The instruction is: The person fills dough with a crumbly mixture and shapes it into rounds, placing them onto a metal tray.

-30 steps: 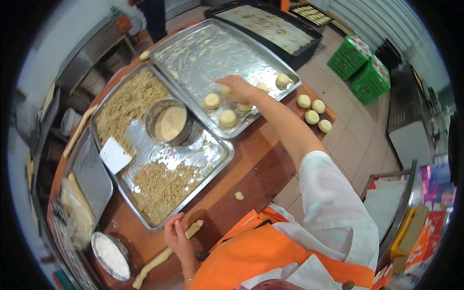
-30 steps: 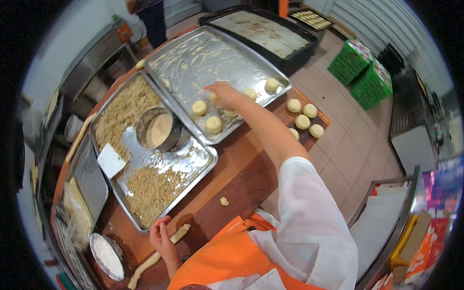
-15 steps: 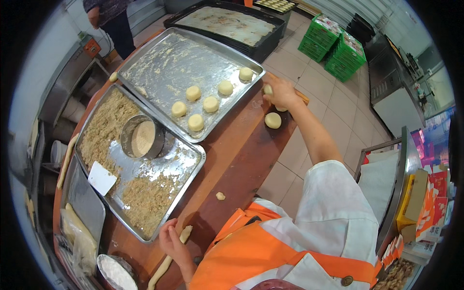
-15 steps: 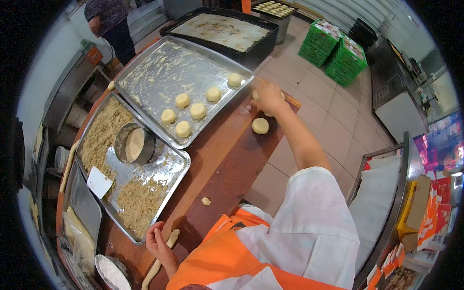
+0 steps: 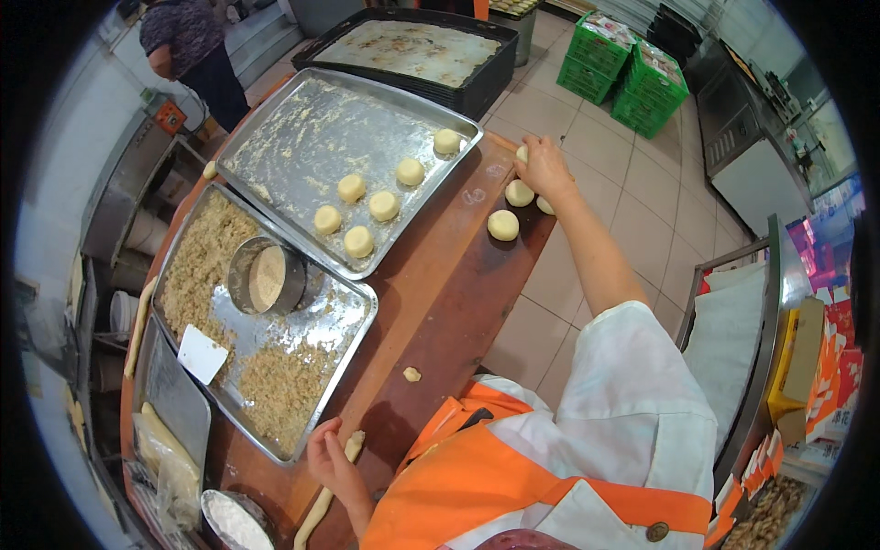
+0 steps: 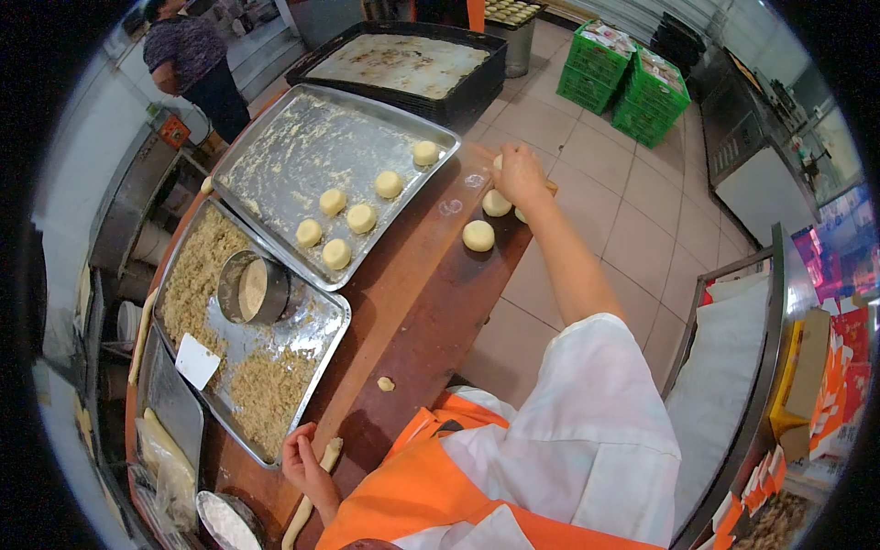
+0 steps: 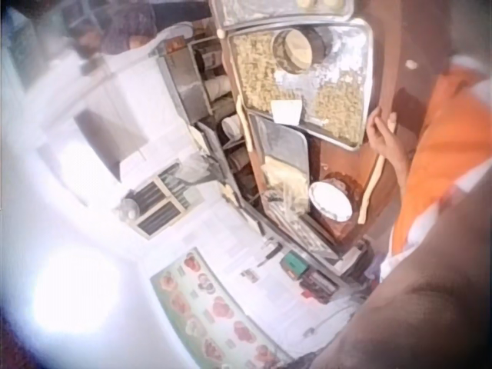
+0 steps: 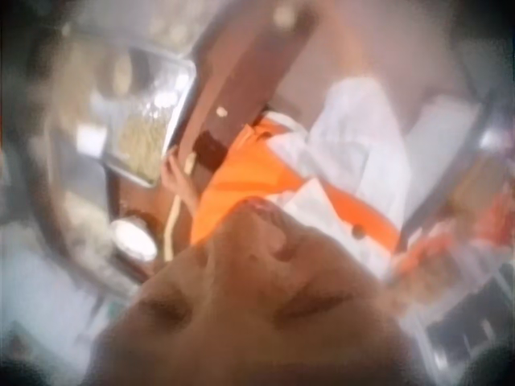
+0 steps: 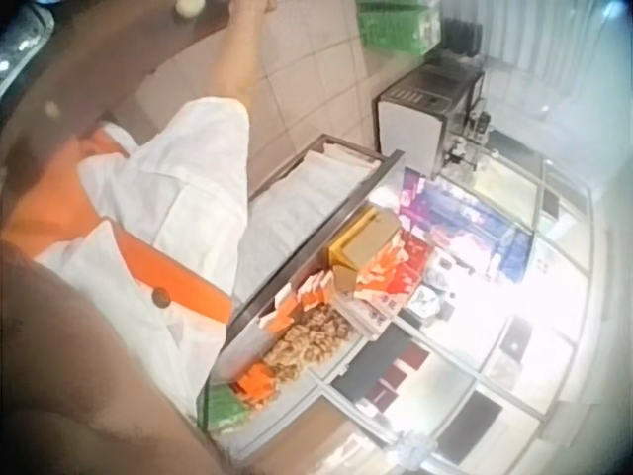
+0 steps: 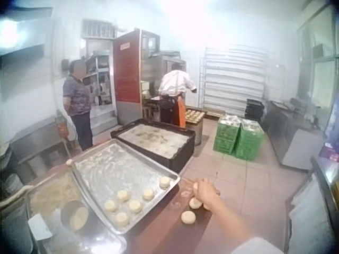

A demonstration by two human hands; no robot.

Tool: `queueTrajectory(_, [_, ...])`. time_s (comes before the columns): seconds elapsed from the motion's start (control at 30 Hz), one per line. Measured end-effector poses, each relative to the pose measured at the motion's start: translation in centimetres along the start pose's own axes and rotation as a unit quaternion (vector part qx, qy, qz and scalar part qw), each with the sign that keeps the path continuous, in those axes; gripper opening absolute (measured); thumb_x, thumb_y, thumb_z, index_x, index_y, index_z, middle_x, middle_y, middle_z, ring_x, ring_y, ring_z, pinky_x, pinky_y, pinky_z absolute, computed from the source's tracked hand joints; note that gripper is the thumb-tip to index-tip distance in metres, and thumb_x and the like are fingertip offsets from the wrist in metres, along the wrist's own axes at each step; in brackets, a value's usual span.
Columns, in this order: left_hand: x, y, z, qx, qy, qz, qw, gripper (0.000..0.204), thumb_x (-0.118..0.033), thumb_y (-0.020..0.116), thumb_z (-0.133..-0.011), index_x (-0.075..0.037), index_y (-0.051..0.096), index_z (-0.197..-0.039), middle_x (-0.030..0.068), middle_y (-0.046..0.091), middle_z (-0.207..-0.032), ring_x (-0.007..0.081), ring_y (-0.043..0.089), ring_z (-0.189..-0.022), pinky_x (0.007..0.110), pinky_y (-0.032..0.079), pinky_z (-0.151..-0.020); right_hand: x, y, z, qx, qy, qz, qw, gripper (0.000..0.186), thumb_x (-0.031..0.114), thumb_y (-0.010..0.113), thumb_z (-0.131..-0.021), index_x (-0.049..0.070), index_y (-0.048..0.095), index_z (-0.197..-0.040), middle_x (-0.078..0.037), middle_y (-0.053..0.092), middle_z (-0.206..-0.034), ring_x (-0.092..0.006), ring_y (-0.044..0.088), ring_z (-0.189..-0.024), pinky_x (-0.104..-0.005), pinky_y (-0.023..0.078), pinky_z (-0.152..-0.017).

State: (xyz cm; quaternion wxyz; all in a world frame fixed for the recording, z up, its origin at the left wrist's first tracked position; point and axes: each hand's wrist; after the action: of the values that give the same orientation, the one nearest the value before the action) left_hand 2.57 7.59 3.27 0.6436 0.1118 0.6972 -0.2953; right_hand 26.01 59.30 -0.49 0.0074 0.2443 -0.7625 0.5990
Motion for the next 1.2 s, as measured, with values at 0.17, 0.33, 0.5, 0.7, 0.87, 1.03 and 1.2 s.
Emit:
queueTrajectory(0.17, [-0.2,0.4,0.2,0.008,-0.004,-0.004,1.0,0.018,-0.006,0.049,-0.1,0.004,0.063,-0.104,0.0122,0.066,-0.104,0.0196,0.062,-0.1,0.033,0.048,-0.094,-0.4,-0.2,-1.2,0.116,0.049,-0.003,0.992,0.062,0.036,0.081,-0.073,0.01,0.057,-0.124,-0.023,0.063,-0.117,-0.0415,0.061,-0.11,-0.0471,0.05,-0.093])
queueTrajectory(0.33, [-0.6,0.3,0.2,0.0,-0.008,0.006,1.0,0.018,-0.005,0.048,-0.1,0.004,0.063,-0.104,0.0118,0.066,-0.105,0.0191,0.062,-0.101,0.033,0.048,-0.095,-1.9,0.3,-2.4,0.123,0.063,0.017,0.99,0.066,0.034,0.083,-0.069,0.009,0.056,-0.123,-0.023,0.069,-0.107,-0.0354,0.068,-0.096,-0.0433,0.056,-0.081])
queueTrajectory(0.5, [0.1,0.2,0.1,-0.018,-0.021,0.016,0.999,0.019,-0.01,0.05,-0.102,0.003,0.064,-0.102,0.0102,0.067,-0.102,0.0174,0.062,-0.096,0.031,0.049,-0.089,-2.9,0.9,-4.3,0.078,0.174,-0.276,0.942,0.056,0.021,0.081,-0.079,0.008,0.052,-0.125,-0.01,0.065,-0.101,-0.0151,0.065,-0.088,-0.0294,0.057,-0.066])
queueTrajectory(0.7, [0.5,0.8,-1.2,0.002,-0.009,0.006,1.0,0.018,-0.009,0.05,-0.102,0.003,0.064,-0.102,0.0102,0.067,-0.102,0.0174,0.062,-0.096,0.031,0.048,-0.089,6.0,3.7,-7.4,0.059,-0.083,-0.372,0.923,0.063,0.027,0.084,-0.073,0.008,0.054,-0.124,-0.015,0.064,-0.111,-0.0271,0.065,-0.098,-0.0379,0.054,-0.084])
queueTrajectory(0.87, [0.8,0.1,-1.5,-0.02,-0.018,-0.003,1.0,0.017,-0.008,0.05,-0.101,0.003,0.064,-0.102,0.0101,0.067,-0.102,0.0168,0.062,-0.095,0.03,0.048,-0.089,15.9,5.5,-8.1,0.067,-0.246,-0.193,0.947,0.056,0.017,0.08,-0.075,0.014,0.054,-0.125,-0.016,0.058,-0.117,-0.033,0.062,-0.104,-0.0396,0.05,-0.093])
queueTrajectory(1.03, [1.6,-0.6,-1.6,-0.05,-0.051,-0.001,0.997,0.017,-0.008,0.051,-0.101,0.003,0.064,-0.102,0.0097,0.067,-0.101,0.0165,0.062,-0.095,0.03,0.048,-0.089,19.3,8.1,-8.2,0.142,-0.281,-0.193,0.929,0.052,0.013,0.076,-0.077,0.018,0.055,-0.124,-0.017,0.055,-0.112,-0.0377,0.059,-0.105,-0.0426,0.05,-0.092])
queueTrajectory(1.2, [2.2,-0.5,-2.3,-0.046,-0.055,-0.002,0.997,0.018,-0.008,0.05,-0.101,0.003,0.064,-0.102,0.0106,0.067,-0.101,0.0169,0.062,-0.096,0.031,0.048,-0.09,19.7,10.0,-8.2,0.154,-0.309,-0.105,0.933,0.052,0.012,0.075,-0.077,0.019,0.055,-0.125,-0.014,0.056,-0.114,-0.0368,0.059,-0.105,-0.0433,0.05,-0.092])
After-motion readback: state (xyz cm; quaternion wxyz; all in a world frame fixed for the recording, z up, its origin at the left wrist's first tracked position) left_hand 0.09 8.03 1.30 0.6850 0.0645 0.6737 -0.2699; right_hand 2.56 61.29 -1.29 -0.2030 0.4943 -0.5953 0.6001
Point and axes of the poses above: each hand's wrist, its own z-axis away from the middle knuckle, its own y-axis out of the palm, x = y × z
